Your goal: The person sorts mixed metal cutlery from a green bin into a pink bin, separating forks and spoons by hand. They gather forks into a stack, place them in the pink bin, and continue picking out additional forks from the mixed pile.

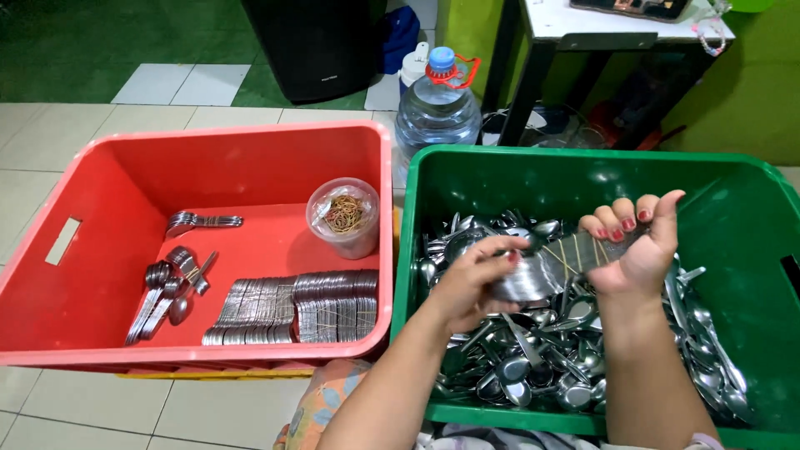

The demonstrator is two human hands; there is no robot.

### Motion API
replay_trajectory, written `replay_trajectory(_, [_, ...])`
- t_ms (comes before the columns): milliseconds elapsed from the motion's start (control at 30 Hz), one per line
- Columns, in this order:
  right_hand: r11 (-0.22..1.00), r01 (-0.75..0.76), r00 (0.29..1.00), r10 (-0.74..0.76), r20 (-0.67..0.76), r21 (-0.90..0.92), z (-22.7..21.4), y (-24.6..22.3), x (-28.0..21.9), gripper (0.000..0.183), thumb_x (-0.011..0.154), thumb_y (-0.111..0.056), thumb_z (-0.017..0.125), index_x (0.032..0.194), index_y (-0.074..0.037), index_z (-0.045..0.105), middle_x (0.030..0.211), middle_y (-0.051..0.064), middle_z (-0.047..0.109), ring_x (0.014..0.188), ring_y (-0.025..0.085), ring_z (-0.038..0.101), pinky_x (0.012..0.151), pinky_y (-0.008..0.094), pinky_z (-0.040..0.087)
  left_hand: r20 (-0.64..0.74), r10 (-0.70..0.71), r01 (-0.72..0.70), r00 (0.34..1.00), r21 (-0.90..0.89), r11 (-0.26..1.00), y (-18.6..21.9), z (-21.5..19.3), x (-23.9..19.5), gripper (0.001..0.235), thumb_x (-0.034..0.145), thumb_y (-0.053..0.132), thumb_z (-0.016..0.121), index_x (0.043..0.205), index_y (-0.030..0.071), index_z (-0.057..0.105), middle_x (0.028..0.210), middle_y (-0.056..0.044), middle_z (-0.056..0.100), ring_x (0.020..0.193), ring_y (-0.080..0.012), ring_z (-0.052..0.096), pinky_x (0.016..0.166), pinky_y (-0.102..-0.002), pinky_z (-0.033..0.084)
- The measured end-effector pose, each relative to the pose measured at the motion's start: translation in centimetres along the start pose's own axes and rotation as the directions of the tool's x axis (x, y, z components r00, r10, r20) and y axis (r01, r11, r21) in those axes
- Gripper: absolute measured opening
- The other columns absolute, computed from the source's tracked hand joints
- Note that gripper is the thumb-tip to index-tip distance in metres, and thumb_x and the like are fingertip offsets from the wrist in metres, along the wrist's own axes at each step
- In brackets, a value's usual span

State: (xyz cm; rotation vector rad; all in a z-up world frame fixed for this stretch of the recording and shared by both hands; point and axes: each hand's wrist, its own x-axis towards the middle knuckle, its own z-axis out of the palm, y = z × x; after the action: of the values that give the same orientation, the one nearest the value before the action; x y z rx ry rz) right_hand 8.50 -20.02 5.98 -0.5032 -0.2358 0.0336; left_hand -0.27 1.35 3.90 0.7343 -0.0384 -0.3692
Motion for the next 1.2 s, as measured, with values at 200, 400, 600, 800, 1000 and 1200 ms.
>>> replay_trajectory(200, [0.971,-0.201,0.975,0.211,0.064,-0.133,-1.7,2.5,-0.6,0.047,0.104,-0.065,0.052,0.077,-0.026,0.052,0.059,-0.011,0.029,0.051,0.003,0.035,0.064,0.023,0.042,0.137,-0.036,-0.061,0.99,0.644,0.763,5.3,2.1,-4.9,0.088,0.079,0.026,0.083,0.155,0.004,0.044,0.122,-0.028,0.06,0.103,-0.0313,0.061,0.078,-0.043,0.062])
replay_trajectory(400, [0.951,-0.273,0.952,0.289,0.103,-0.145,1.6,6.5,-2.8,0.056,0.104,-0.069,0.043,0.084,-0.018,0.053,0.065,-0.002,0.037,0.062,0.014,0.05,0.072,0.034,0.05,0.056,-0.242,0.106,0.969,0.788,0.606,3.7,-1.0,-5.9,0.056,0.078,0.028,0.083,0.125,0.001,0.067,0.099,-0.013,0.071,0.094,-0.0228,0.063,0.08,-0.04,0.055])
replay_trajectory(600, [0.845,-0.423,0.885,0.463,0.051,-0.329,3.8,6.6,-3.5,0.09,0.091,-0.082,0.034,0.131,-0.006,0.059,0.116,0.022,0.073,0.11,0.031,0.07,0.092,0.048,0.054,-0.197,-0.059,0.151,0.979,0.49,0.858,9.0,-3.4,-12.6,0.045,0.076,0.003,0.083,0.119,-0.004,0.071,0.098,-0.024,0.075,0.086,-0.032,0.07,0.076,-0.041,0.059])
replay_trajectory(800, [0.838,-0.379,0.909,0.416,0.01,-0.393,0.5,6.3,-1.5,0.094,0.095,-0.083,0.026,0.13,-0.002,0.061,0.105,0.022,0.074,0.099,0.033,0.073,0.086,0.048,0.057,-0.678,0.007,0.193,0.735,0.219,0.956,15.3,-11.0,-14.2,0.067,0.094,0.016,0.054,0.158,0.003,0.037,0.16,-0.02,0.039,0.15,-0.0354,0.036,0.122,-0.05,0.023])
replay_trajectory(1000, [0.846,-0.321,0.941,0.337,-0.042,-0.425,-0.9,5.7,-0.8,0.094,0.096,-0.084,0.028,0.124,-0.002,0.064,0.095,0.021,0.074,0.089,0.032,0.074,0.08,0.045,0.058,-0.734,-0.039,0.519,0.678,0.442,0.732,11.0,-28.7,-12.7,0.051,0.082,-0.003,0.069,0.132,0.0,0.06,0.107,-0.023,0.064,0.096,-0.0398,0.065,0.065,-0.051,0.058])
replay_trajectory(1200, [0.812,-0.273,0.956,0.287,-0.055,-0.516,-2.1,6.0,-0.6,0.091,0.099,-0.082,0.028,0.122,-0.001,0.064,0.093,0.021,0.074,0.088,0.031,0.075,0.079,0.043,0.059,-0.823,-0.118,0.831,0.556,0.554,0.048,5.9,-32.3,-8.2,0.087,0.03,-0.017,0.102,0.112,-0.006,0.074,0.097,-0.029,0.078,0.086,-0.0476,0.077,0.047,-0.065,0.058])
